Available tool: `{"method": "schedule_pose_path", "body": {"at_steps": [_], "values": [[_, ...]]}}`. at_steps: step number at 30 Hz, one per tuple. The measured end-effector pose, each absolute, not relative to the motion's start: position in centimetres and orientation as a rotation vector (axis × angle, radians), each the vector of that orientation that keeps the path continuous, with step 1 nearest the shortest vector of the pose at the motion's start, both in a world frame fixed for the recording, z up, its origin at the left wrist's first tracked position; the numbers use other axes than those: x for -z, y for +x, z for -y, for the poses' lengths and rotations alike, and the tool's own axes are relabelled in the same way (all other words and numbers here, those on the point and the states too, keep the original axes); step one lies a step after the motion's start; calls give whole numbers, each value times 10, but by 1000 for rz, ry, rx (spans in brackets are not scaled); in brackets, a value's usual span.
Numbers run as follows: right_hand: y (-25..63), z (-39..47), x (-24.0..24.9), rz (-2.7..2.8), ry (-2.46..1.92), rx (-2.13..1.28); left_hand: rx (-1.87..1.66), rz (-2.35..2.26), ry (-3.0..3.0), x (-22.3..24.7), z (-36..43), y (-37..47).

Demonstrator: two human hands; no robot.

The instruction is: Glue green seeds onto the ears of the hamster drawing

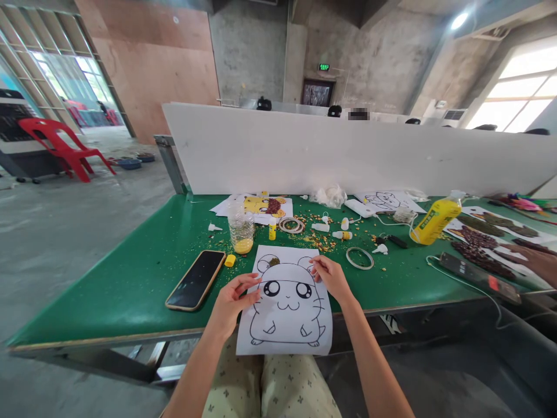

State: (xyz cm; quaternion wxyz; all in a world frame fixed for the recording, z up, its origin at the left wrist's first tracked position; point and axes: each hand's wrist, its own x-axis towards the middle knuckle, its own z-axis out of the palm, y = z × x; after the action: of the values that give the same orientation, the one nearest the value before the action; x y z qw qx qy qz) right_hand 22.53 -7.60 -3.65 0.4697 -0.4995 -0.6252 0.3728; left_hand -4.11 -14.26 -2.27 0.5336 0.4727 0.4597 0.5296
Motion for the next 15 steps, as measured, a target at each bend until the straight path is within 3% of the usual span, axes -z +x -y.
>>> {"method": "schedule_pose_path", "body": {"at_steps": [9, 15], "values": [[197, 89, 19, 1464, -1124, -859, -1266, -1029, 1152, 27, 144, -43], [170, 44, -36, 1308, -876, -1050, -1176, -1045, 1172, 28, 142, -47]]}}
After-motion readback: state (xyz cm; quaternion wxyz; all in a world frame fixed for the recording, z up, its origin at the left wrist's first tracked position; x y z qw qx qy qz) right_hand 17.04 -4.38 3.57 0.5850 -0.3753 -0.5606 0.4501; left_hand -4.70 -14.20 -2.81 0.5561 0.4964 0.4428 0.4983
